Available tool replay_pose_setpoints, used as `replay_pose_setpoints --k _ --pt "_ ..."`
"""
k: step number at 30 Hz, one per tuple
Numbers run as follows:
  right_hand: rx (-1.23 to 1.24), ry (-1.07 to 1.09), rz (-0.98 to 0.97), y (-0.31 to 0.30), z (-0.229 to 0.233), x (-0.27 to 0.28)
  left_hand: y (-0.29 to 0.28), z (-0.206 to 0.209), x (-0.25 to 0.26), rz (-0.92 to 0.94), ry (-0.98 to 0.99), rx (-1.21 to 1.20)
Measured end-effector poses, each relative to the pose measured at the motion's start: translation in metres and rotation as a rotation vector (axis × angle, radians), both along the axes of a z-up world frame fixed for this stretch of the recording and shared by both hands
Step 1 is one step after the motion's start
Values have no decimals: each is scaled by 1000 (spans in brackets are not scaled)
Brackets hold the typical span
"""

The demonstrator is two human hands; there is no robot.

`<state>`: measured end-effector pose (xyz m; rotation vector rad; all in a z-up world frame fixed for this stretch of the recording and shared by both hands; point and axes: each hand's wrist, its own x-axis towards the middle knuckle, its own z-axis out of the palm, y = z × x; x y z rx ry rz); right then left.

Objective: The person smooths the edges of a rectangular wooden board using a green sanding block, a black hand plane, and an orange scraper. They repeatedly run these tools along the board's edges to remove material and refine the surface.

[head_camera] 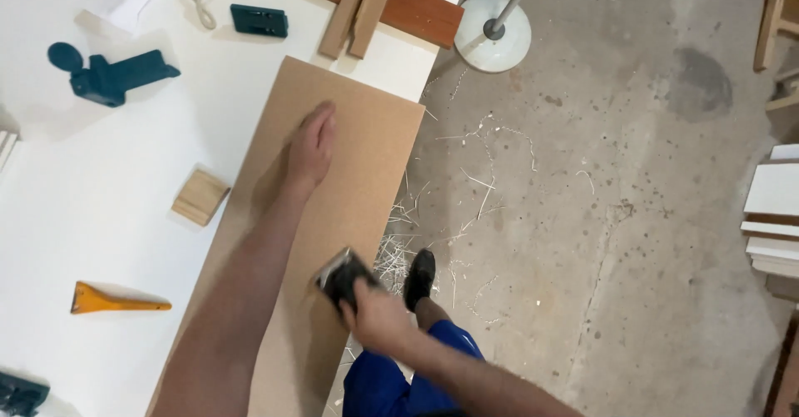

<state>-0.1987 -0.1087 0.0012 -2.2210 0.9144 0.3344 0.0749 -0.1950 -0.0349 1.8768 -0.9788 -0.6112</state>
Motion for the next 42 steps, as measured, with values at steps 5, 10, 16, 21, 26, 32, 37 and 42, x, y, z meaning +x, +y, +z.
replay_pose_setpoints --k 5,10,16,21,26,32,37,42 --pt "-141 57 -96 -51 -12 38 229 29 -70 203 -73 49" --pt "-219 -116 -262 -189 -27 81 475 40 -142 150 -443 101" --pt "-46 7 -85 118 -13 -29 671 -8 -156 178 -991 270" --pt "-112 -74 169 210 -20 -58 685 5 -163 149 -1024 318" --pt "-214 -132 -153 22 -41 5 679 15 -170 139 -956 318" --pt "-23 23 -50 263 27 -78 687 6 -174 152 -872 470" --pt "-24 -49 134 435 17 -146 692 3 -171 138 -833 450" --pt "-183 -45 -47 321 7 -88 690 18 -173 122 -921 319"
